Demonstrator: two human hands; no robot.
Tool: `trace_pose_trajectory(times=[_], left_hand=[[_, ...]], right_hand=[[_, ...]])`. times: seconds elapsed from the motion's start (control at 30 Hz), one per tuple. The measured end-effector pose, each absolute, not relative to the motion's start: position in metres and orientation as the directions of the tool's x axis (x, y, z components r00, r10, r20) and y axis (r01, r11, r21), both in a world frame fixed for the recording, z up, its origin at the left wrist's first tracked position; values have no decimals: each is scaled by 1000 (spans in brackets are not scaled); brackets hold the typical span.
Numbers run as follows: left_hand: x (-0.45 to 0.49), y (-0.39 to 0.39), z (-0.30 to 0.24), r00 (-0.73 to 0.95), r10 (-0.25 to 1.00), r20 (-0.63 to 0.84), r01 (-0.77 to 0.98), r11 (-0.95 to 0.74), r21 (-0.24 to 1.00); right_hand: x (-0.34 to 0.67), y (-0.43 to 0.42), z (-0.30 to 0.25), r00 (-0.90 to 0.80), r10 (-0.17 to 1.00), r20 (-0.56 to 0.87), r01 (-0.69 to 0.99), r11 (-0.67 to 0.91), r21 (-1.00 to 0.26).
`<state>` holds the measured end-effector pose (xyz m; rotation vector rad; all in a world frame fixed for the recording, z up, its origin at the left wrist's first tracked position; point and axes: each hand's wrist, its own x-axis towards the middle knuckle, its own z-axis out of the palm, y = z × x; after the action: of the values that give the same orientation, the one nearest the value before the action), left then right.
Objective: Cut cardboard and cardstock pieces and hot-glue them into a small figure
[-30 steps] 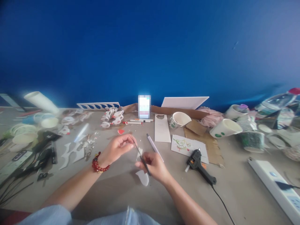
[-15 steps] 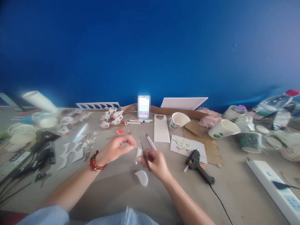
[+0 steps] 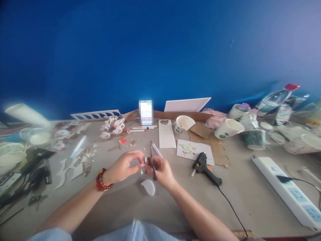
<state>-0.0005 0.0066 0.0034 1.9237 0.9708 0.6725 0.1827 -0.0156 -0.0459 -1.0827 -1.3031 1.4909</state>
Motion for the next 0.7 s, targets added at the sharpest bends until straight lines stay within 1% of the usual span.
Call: trace_pose_trajectory(times=[0.1, 0.2, 0.27, 0.33, 0.4, 0.47, 0.6, 0.7], left_hand=[[4, 2, 0, 494, 861, 120, 359, -327, 874], [12, -4, -8, 403, 907, 124, 334, -272, 902], [17, -8, -12, 354, 927, 125, 313, -244, 918], [18, -10, -13, 335, 934, 122, 292, -226, 929], [17, -8, -10, 329, 938, 114, 270, -209, 940], [12, -5, -5, 323, 939, 120, 234, -202, 951], [0, 2, 6, 308, 940, 149, 146, -201, 969], [-5, 5, 12, 313, 936, 160, 102, -201, 974]], right_hand=[[182, -17, -48, -183, 982, -51, -68, -64, -996], [180, -19, -48, -89, 995, -44, -74, -51, -996], [180, -20, -48, -59, 997, -41, -84, -45, -995], [180, -20, -47, -65, 997, -42, -89, -47, -995], [181, -19, -44, -112, 992, -61, -77, -70, -995], [183, -17, -42, -194, 977, -92, -40, -102, -994], [183, -16, -40, -383, 914, -132, 48, -123, -991], [183, -16, -43, -464, 873, -150, 88, -123, -988]])
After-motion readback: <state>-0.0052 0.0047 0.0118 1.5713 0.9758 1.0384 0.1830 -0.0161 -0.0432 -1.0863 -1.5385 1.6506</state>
